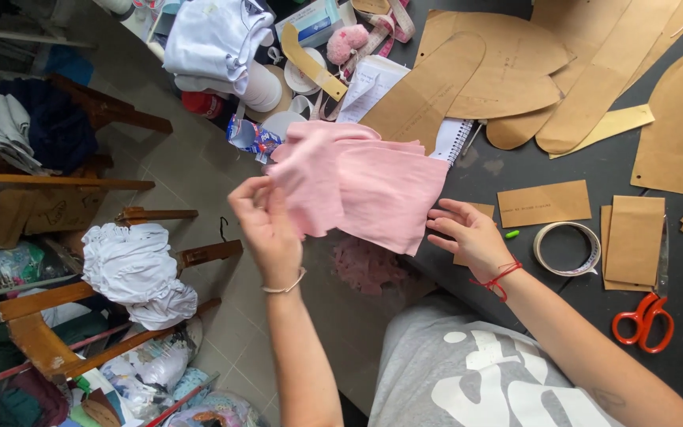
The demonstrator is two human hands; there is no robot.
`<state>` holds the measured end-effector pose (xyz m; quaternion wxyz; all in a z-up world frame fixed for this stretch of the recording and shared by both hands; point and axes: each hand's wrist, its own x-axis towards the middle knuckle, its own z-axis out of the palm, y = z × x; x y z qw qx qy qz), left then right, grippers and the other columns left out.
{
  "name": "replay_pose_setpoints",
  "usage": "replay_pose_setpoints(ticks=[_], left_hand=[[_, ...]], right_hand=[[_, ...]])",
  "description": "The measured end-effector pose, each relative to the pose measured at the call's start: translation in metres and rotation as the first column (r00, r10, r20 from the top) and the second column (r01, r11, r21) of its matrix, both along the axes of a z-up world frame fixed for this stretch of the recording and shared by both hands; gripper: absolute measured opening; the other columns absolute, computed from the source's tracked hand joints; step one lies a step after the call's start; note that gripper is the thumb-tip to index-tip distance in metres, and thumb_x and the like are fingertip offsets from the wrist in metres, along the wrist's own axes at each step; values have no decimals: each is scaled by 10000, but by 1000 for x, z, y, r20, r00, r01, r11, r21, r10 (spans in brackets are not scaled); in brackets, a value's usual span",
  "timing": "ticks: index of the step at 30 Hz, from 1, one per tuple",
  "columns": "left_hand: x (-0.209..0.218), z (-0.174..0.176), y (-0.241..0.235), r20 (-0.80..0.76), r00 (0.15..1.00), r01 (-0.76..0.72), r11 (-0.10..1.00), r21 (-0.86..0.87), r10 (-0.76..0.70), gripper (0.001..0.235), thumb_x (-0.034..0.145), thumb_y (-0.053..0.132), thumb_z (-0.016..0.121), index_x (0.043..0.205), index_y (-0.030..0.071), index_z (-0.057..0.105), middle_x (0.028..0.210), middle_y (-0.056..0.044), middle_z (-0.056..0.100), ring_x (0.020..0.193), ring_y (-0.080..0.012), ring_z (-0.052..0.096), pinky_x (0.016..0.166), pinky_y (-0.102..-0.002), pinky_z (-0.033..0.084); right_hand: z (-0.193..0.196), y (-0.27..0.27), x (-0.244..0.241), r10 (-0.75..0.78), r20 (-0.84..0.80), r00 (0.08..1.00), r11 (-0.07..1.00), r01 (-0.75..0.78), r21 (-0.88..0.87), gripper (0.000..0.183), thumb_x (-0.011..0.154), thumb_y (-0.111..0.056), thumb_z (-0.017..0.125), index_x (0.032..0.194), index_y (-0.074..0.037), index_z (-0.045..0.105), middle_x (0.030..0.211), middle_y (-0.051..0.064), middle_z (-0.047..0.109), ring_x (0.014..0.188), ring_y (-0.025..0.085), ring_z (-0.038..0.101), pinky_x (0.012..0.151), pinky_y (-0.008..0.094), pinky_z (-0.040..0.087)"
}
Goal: Sorting, folding, and stacking cut fabric pieces on a work table, using scissors and a rotary cutter for trimming.
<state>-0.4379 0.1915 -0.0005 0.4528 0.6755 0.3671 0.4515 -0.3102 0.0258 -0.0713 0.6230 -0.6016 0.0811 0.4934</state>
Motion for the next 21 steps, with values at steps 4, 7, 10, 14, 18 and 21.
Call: replay_pose_setpoints(ticks=[4,7,10,14,18,21], left_hand=[[-6,53,-1,-377,925,221,861,459,-37,111,888,-10,436,956,53,496,967,-98,587,872,-202,572,794,-307,424],[8,31,-12,-547,837,359,761,541,-6,158,833,-13,486,832,128,557,1002,-77,608,833,-229,583,734,-316,446],[25,-28,-37,-603,777,443,837,321,-179,188,811,2,482,826,133,616,1013,-49,612,892,-221,585,776,-315,446],[38,-84,-71,-534,793,436,885,162,-293,271,802,-13,467,1005,94,613,1076,-48,589,987,-200,562,851,-304,433],[39,-94,-78,-492,825,338,941,33,-279,291,799,36,492,1051,132,601,1077,-47,580,984,-196,566,852,-309,440],[39,-91,-70,-425,865,252,964,-89,-265,242,790,118,539,1014,149,626,1023,-61,601,955,-218,579,842,-327,437]], right_hand=[[-29,2,-1,39,18,999,999,-39,-4,523,753,-49,587,1215,71,375,992,193,535,863,250,582,725,387,511],[-52,6,0,102,150,983,994,-96,-45,548,720,-107,662,1170,82,413,888,168,568,758,208,604,655,331,532],[-57,7,-3,111,246,963,988,-79,-136,533,671,-122,714,1103,74,471,824,162,593,717,189,615,615,298,535],[-53,14,-11,20,242,970,983,25,-181,541,604,-105,773,1054,38,507,865,176,578,747,215,619,587,345,542],[-57,13,-10,33,257,966,995,-8,-100,434,654,-134,735,1010,6,530,676,63,591,574,77,573,498,189,498],[-48,20,-17,50,311,949,998,-61,25,457,659,-63,706,1057,1,490,705,74,579,588,89,573,496,200,481]])
